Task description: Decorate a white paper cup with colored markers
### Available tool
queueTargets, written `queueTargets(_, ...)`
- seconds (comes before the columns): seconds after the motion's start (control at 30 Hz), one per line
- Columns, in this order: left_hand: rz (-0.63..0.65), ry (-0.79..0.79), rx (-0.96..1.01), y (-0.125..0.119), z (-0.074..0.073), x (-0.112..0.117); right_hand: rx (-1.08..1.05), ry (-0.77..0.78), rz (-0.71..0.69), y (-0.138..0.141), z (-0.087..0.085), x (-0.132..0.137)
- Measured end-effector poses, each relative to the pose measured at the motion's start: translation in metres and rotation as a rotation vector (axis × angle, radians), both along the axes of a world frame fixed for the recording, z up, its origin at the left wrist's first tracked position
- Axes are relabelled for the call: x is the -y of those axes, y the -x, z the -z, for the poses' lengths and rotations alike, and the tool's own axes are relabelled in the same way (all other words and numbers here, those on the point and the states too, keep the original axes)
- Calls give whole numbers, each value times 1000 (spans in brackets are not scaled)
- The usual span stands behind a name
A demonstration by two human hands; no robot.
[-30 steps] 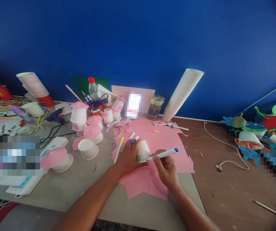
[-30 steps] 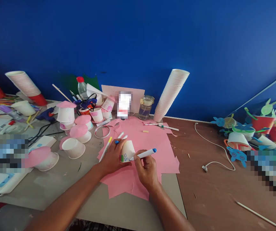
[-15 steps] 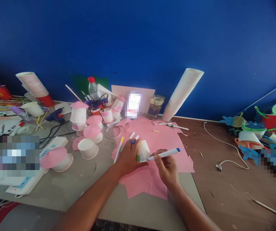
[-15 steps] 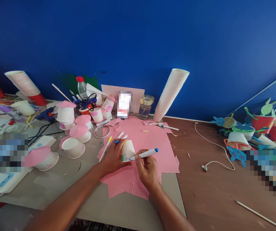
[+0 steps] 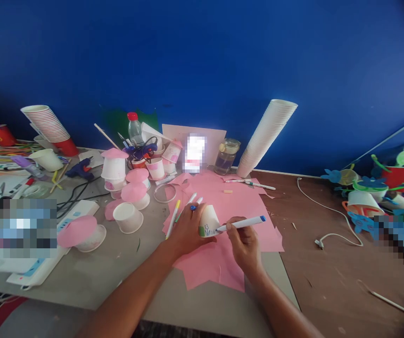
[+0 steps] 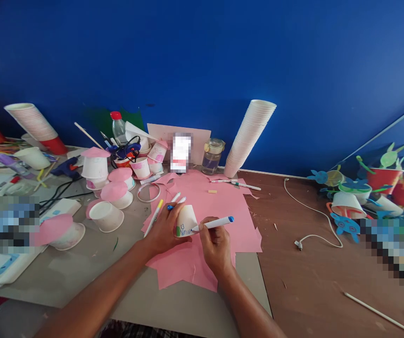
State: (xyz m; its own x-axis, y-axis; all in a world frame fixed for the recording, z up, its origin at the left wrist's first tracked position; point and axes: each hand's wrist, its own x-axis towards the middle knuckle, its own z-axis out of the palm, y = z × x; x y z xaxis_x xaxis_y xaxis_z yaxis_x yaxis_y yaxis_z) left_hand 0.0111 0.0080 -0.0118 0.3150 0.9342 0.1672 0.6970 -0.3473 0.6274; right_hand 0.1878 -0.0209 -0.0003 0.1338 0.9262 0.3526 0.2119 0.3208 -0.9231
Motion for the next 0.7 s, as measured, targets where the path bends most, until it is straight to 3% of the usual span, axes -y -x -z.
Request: queueTargets(0.7,-15,23,4,1,1,0,-2,22,7,1,-2,0)
